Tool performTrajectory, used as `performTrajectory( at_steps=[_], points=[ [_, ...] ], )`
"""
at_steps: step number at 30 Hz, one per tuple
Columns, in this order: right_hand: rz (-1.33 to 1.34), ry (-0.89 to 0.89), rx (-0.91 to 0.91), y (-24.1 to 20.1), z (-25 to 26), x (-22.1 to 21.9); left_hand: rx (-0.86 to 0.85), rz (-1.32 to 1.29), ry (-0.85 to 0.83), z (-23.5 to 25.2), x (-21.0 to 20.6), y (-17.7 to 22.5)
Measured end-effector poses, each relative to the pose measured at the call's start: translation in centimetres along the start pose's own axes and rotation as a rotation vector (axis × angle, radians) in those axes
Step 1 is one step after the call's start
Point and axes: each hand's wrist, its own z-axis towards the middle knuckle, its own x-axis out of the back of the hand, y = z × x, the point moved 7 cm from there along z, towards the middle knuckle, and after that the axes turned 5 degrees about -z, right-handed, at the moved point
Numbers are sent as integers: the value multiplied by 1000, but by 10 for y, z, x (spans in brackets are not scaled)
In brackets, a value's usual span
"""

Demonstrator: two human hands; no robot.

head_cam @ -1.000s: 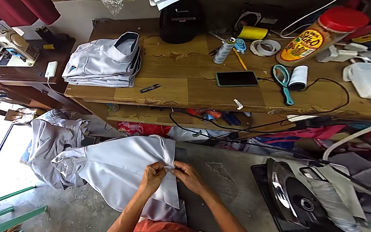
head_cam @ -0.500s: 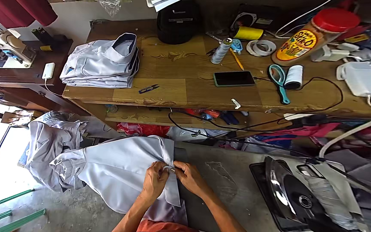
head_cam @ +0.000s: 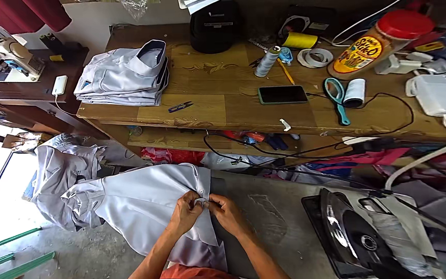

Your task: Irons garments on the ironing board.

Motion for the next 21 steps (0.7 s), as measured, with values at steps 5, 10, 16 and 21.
performTrajectory(
  at_steps=[5, 10, 16, 21],
  points=[
    [99, 162, 38, 5, -5, 3, 114, 122, 46, -2, 0, 1],
    [194, 119, 44, 8, -2, 0, 113, 280, 45, -4, -1, 6],
    [298, 75, 14, 10, 1, -4, -7, 425, 162, -10, -6, 12],
    [400, 45, -70, 17, -1, -6, -18, 414, 160, -8, -6, 10]
  ],
)
